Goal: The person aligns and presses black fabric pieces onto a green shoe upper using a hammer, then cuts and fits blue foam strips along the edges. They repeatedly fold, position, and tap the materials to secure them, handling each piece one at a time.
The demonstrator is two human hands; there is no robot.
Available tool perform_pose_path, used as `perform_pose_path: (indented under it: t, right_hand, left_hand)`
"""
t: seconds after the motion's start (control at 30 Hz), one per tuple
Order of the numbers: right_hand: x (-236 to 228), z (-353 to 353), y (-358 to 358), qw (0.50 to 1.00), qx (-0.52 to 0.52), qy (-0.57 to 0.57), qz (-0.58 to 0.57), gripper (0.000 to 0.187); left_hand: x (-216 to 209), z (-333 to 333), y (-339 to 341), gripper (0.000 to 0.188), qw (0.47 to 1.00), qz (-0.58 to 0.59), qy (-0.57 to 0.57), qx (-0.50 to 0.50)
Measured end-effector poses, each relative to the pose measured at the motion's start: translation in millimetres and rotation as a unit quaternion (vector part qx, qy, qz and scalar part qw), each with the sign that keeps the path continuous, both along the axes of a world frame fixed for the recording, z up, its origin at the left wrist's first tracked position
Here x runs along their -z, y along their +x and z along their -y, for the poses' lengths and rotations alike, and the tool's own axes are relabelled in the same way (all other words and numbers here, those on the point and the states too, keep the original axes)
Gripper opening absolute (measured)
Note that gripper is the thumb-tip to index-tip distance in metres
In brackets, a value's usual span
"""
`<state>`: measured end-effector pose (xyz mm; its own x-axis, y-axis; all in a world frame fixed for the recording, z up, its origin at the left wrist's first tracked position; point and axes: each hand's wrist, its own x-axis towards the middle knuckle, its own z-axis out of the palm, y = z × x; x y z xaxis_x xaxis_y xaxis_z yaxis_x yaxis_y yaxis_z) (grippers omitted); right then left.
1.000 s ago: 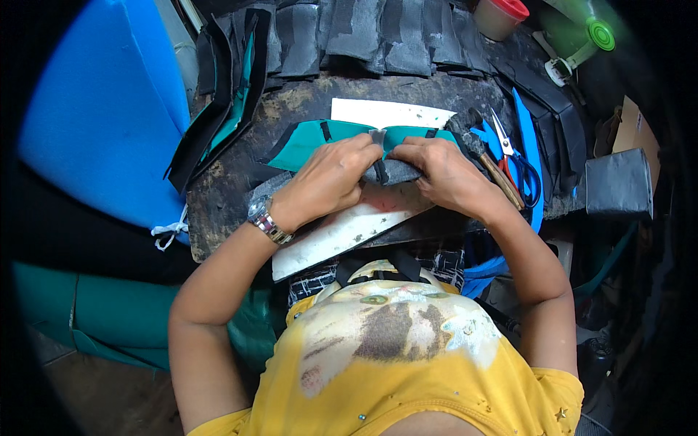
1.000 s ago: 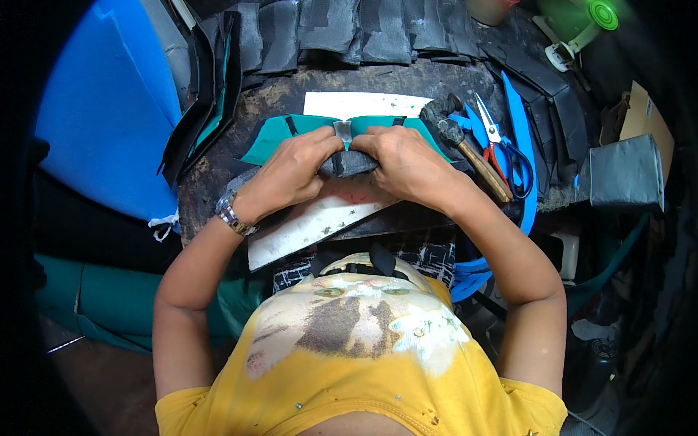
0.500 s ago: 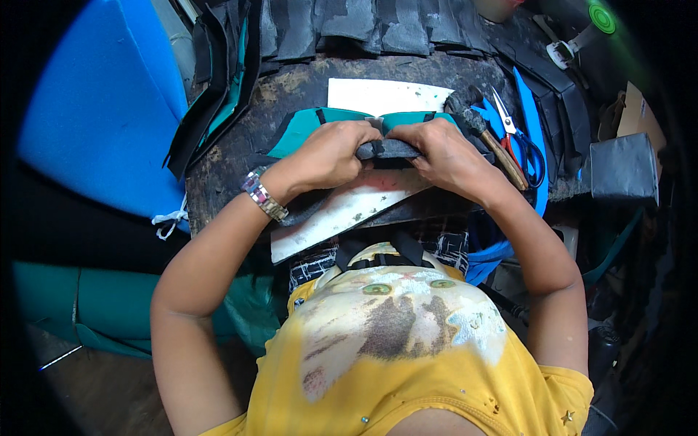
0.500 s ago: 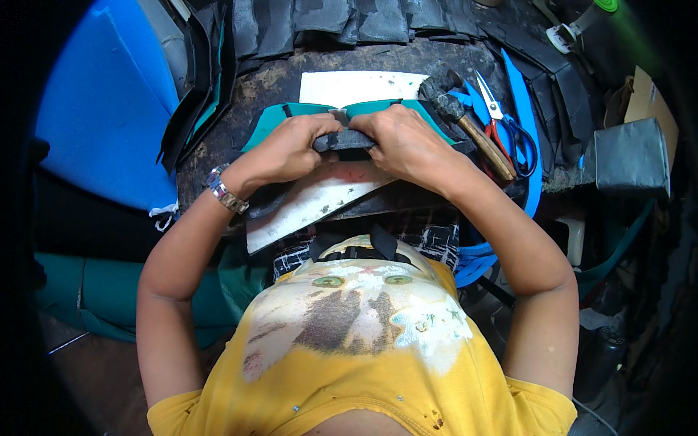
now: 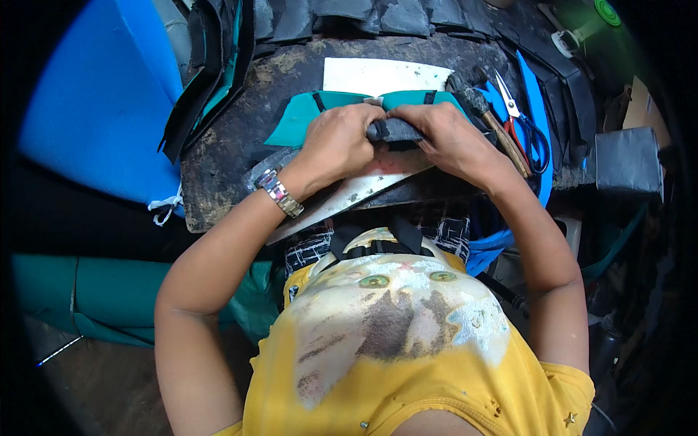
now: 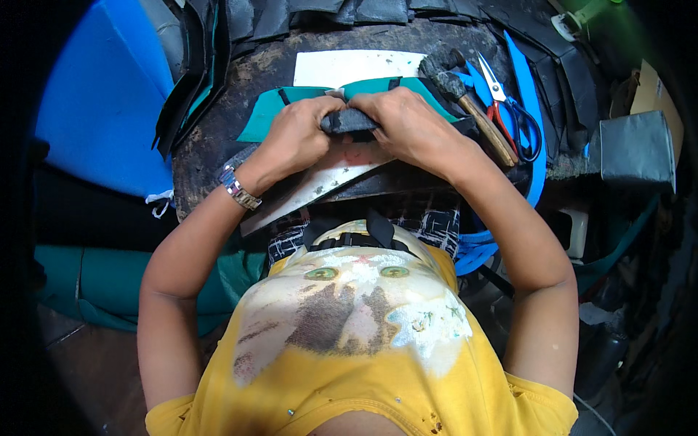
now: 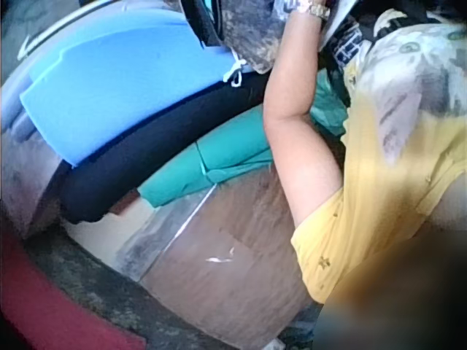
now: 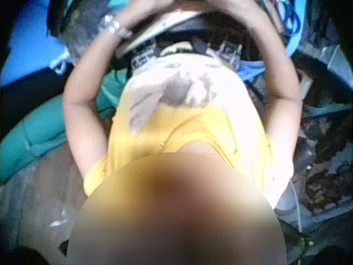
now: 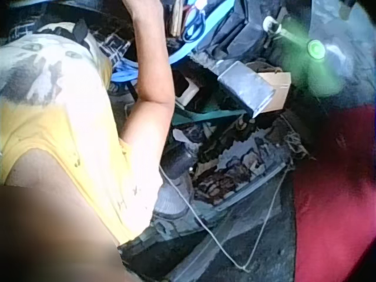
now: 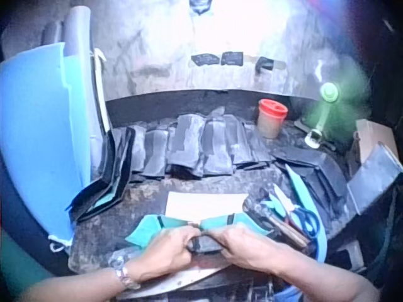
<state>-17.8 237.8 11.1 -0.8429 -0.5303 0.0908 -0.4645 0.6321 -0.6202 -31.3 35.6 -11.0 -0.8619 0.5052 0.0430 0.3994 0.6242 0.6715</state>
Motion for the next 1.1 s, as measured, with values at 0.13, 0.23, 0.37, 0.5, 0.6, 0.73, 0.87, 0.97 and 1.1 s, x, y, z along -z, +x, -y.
perform_pose_path:
  t: [0.13,0.23,0.37,0.5,0.6,0.73,0.87,0.97,1.1]
  right_hand:
    - [0.6,-2.4,0.0,0.999,-0.004,0.041,-0.007,0.034]
    - [2.9,-4.2,5.1,0.999,0.015,0.044,-0.025,0.031]
    - [9.7,-1.7,11.1,0.998,0.050,-0.037,-0.002,0.031]
    - [12.3,1.2,18.2,0.996,0.030,-0.045,-0.068,0.033]
    - [6.3,-3.4,24.0,0.997,0.047,0.012,-0.053,0.030]
    - [0.3,-7.6,22.2,0.998,0.039,0.011,-0.039,0.025]
    - [2.6,-5.8,17.3,0.995,0.050,0.070,-0.043,0.027]
    - [3.5,-4.0,14.3,0.989,0.052,0.122,-0.063,0.030]
    - [-0.9,-0.8,2.3,0.986,0.034,0.154,-0.053,0.029]
  left_hand:
    - [-4.2,-0.2,-10.8,0.028,0.994,0.098,-0.016,0.038]
    - [-5.8,-2.7,-10.5,0.029,0.996,0.034,-0.028,0.074]
    - [-5.4,-7.7,-5.5,0.027,0.998,-0.002,-0.046,0.051]
    - [-5.3,-9.1,-1.3,0.023,0.998,-0.010,-0.058,0.036]
    - [-6.5,-10.2,-1.0,0.021,0.996,-0.014,-0.076,0.036]
    - [-6.6,-13.7,-0.7,0.017,0.995,-0.030,-0.086,0.030]
    - [-4.2,-17.1,-1.4,0.020,0.992,-0.036,-0.124,0.014]
    - [-2.2,-19.5,-2.3,0.022,0.991,-0.042,-0.124,0.004]
    - [-4.3,-18.5,-8.8,0.023,0.990,-0.065,-0.127,0.022]
